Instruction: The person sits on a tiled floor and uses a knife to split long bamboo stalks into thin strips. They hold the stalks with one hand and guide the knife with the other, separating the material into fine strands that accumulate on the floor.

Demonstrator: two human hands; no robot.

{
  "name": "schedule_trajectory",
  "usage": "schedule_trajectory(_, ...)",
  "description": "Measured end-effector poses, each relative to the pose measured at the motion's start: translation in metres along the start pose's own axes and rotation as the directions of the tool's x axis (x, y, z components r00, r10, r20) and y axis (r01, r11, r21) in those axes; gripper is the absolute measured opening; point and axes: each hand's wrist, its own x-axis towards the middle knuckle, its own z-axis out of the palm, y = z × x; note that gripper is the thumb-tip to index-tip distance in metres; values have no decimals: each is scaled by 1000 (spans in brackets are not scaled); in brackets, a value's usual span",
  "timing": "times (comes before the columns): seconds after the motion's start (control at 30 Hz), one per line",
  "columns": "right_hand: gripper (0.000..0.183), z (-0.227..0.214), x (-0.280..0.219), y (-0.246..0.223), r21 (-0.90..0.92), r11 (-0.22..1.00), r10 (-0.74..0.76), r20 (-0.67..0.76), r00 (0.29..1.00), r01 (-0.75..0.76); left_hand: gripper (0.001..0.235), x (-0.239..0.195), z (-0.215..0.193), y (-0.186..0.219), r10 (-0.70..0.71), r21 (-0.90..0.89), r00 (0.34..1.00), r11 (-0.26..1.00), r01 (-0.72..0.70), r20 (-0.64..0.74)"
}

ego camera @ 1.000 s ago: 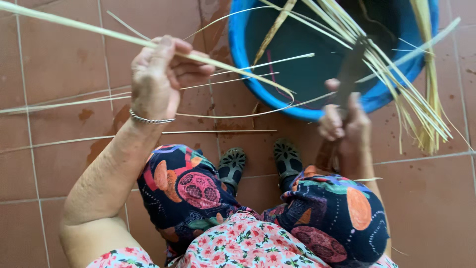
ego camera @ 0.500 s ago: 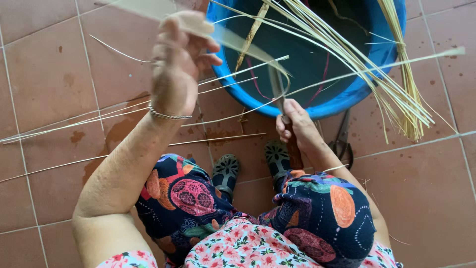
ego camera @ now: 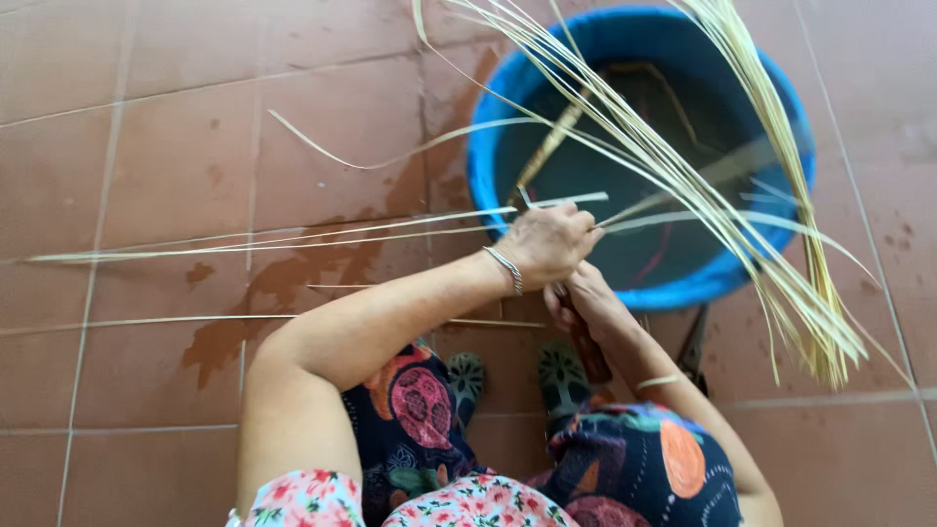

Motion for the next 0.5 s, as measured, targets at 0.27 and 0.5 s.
schedule_trajectory(0.27, 36, -3, -10, -14, 224, 973, 39, 49, 998, -49, 29, -12, -18, -55, -252, -296, 968, 924, 241, 3)
schedule_trajectory(0.5, 39, -13, -18, -6, 291, 957, -2, 7, 1000, -1, 29, -54, -74, -59, -464, -716, 874, 561, 417, 145)
